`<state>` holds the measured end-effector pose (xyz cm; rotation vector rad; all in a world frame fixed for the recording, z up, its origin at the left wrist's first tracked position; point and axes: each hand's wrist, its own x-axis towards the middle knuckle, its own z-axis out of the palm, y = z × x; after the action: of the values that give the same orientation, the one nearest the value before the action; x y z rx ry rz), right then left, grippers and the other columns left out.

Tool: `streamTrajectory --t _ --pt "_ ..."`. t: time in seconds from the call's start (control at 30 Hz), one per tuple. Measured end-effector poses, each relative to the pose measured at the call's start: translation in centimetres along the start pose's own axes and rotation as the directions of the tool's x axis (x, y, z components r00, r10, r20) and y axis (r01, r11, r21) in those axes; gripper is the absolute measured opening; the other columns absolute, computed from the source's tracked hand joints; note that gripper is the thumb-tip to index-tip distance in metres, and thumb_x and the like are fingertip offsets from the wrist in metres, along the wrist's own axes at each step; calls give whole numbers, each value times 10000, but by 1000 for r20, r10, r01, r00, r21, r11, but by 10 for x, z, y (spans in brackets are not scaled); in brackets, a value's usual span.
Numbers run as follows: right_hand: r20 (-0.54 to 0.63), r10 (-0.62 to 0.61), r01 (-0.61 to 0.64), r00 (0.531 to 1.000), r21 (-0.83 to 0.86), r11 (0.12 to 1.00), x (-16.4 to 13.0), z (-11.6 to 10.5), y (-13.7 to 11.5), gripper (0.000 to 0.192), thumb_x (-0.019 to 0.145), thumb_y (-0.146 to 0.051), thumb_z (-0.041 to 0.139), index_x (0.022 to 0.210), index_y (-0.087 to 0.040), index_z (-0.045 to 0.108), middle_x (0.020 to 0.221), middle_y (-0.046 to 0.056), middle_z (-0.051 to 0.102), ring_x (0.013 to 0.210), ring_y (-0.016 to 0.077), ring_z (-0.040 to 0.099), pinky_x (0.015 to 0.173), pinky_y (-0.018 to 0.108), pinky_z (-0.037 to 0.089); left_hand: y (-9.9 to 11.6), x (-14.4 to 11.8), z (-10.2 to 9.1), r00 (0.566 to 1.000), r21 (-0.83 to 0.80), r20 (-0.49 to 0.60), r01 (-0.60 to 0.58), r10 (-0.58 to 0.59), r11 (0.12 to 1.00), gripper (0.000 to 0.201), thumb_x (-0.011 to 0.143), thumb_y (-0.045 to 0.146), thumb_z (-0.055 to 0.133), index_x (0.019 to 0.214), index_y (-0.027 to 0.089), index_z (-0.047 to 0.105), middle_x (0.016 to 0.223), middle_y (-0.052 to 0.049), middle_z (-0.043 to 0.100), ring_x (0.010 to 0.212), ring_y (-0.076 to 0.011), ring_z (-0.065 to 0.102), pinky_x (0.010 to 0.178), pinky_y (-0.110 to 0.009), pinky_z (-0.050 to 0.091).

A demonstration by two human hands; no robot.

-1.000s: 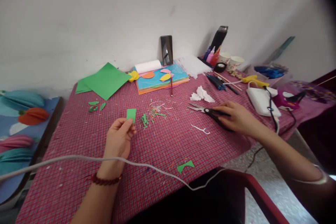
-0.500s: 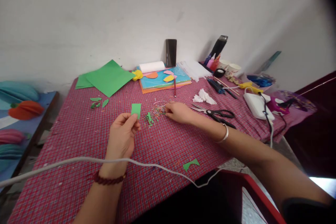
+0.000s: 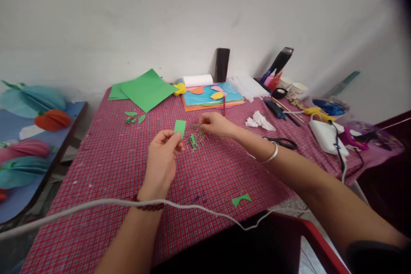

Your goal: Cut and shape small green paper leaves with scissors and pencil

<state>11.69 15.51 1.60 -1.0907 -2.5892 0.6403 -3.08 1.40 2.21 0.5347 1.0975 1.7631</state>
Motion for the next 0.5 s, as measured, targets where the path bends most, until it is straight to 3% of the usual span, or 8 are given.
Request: streamTrajectory --t 0.13,0.23,0.4,0.5 --pt "-30 -63 63 998 -20 998 41 14 -14 136 791 -79 489 833 -117 613 797 36 644 703 118 554 657 222 397 -2 2 -2 1000 -13 -6 25 -25 1000 187 608 174 747 691 143 582 571 48 563 494 -63 516 492 -181 417" --pt "-25 -130 129 991 -50 990 53 13 -20 213 789 -59 464 910 -100 635 916 90 653 805 154 563 742 270 405 -1 8 -8 998 -45 -56 26 -28 999 225 586 186 761 702 148 572 587 49 566 505 -68 521 498 -190 427" --pt "218 -319 327 922 -1 945 31 3 -15 222 743 -34 536 850 -168 678 883 29 661 845 146 568 800 262 411 0 13 -11 994 -65 -99 48 -54 997 245 567 181 761 697 156 556 572 54 554 503 -69 520 497 -189 426" --pt "294 -382 403 876 -15 915 16 3 -9 246 765 -48 546 929 -174 680 922 46 629 889 163 548 825 286 409 -2 10 -8 996 -34 -67 63 -65 997 229 580 191 758 697 152 564 571 52 552 499 -66 515 496 -187 419"
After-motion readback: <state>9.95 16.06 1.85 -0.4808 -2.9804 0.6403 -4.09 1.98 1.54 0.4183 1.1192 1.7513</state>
